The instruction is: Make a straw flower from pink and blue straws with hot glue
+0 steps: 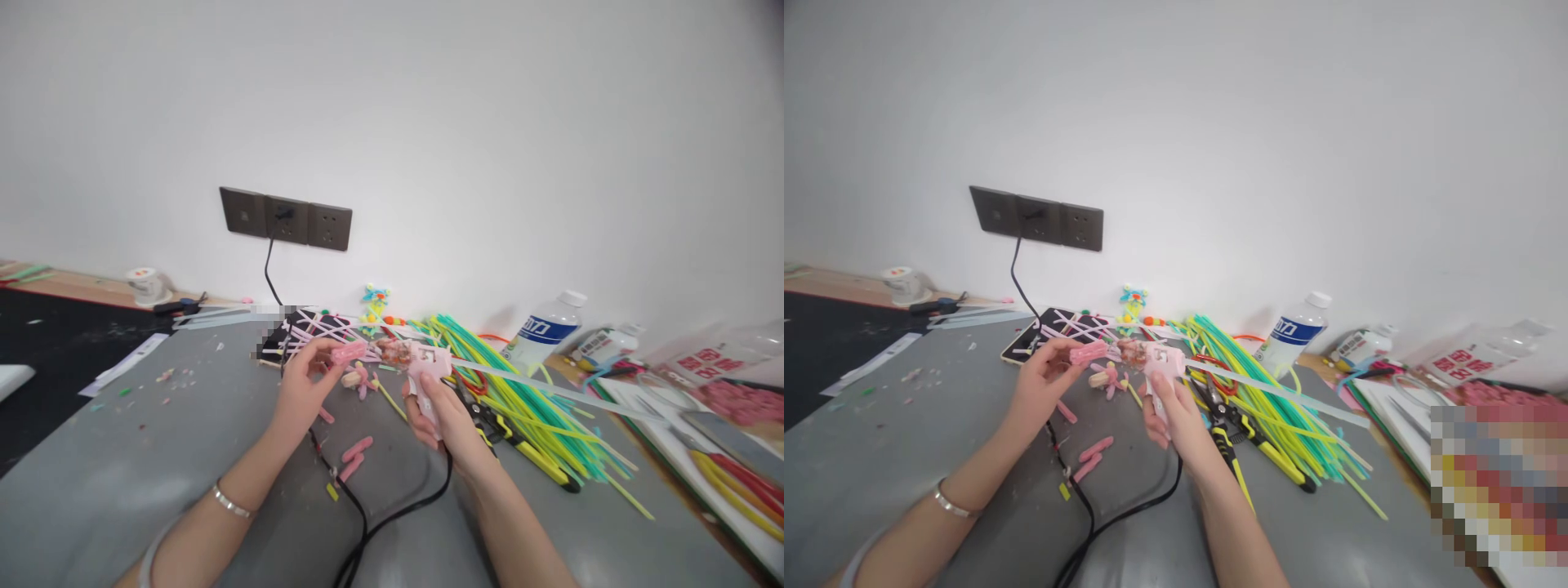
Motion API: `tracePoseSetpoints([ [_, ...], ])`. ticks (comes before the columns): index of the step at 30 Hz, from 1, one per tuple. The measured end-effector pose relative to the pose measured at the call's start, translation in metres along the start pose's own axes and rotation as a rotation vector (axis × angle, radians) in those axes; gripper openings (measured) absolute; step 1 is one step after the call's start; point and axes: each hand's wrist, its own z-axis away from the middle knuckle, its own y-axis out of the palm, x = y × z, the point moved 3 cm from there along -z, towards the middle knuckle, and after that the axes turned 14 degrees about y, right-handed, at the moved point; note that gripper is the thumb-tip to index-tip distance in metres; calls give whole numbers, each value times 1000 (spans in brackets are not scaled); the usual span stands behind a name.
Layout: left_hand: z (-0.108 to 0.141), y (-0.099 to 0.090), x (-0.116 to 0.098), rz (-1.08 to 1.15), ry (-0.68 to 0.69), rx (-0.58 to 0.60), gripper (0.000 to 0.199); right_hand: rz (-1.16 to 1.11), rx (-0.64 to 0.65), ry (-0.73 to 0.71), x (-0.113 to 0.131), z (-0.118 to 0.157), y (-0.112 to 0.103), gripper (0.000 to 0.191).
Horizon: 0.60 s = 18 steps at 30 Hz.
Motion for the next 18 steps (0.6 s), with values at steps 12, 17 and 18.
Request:
tracePoseSetpoints([
  [12, 4, 5, 7, 6, -192, 77, 34, -317, 194, -142, 45, 0, 21, 43],
  [17, 5, 4, 7, -4, -247, 100, 38, -166, 157, -186, 64, -5, 48, 34],
  [18, 5, 6, 8, -16, -237, 124, 36, -135, 158, -196, 68, -6, 56, 32],
])
